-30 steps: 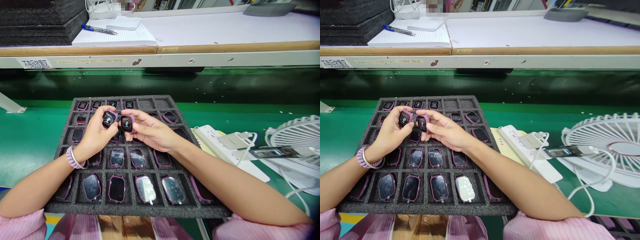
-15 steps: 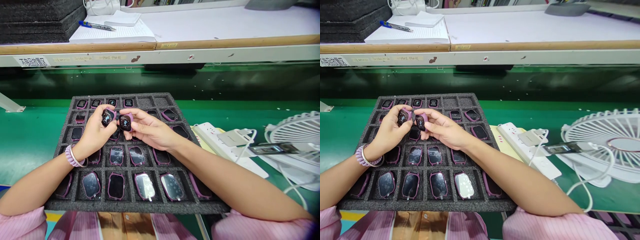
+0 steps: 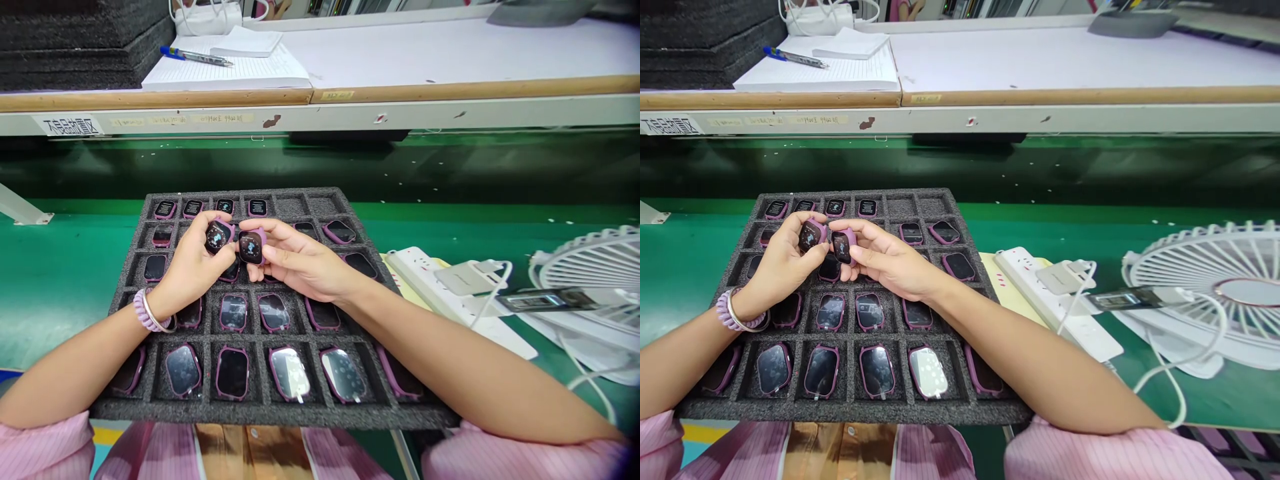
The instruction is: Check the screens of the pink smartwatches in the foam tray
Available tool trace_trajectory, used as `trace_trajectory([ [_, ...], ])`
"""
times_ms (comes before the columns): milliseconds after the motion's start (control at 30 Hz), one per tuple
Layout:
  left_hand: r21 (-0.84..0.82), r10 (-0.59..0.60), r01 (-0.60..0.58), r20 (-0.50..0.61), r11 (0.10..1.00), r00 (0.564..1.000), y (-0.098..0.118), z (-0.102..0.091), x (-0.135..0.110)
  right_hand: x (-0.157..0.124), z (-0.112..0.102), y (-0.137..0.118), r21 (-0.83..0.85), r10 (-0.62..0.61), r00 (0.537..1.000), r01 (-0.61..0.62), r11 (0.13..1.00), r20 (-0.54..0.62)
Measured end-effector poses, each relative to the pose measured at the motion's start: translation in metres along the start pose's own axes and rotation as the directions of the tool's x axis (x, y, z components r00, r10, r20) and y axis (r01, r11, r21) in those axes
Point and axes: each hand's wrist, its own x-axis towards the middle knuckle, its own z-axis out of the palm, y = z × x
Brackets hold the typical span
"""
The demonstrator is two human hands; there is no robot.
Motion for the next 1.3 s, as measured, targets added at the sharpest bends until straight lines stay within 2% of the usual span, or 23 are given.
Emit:
trace_trajectory([
  [233,0.024,-0.026,0.026,-0.005,0.999,1.000,-0.002,0.001,-0.001,0.000,0.000,0.001,-0.004,-0.002,1.000,0.002,1.000,0.001],
  [800,-0.003,0.009,-0.009,0.015,1.000,1.000,-0.002,0.000,-0.001,0.000,0.001,0.000,-0.033,-0.010,1.000,0.010,0.999,0.009],
  [1000,-0.010,-0.008,0.009,0.049,1.000,0.999,-0.004,-0.002,0.001,0.000,0.001,-0.001,-0.059,-0.009,0.999,0.007,0.998,-0.048],
  [1067,-0.044,-0.030,0.031,0.033,0.999,0.999,-0.006,-0.002,0.002,0.000,0.000,-0.001,-0.064,-0.004,0.997,-0.001,0.998,-0.071],
  [1167,-0.205,-0.119,0.123,0.031,0.971,0.992,-0.005,-0.002,0.003,0.002,-0.001,-0.002,-0.033,0.042,0.994,-0.045,0.998,-0.104],
  [1300,-0.455,-0.287,0.338,0.178,0.824,0.941,0.006,-0.003,0.004,0.005,-0.004,-0.003,0.020,0.065,0.981,-0.062,0.998,-0.185],
])
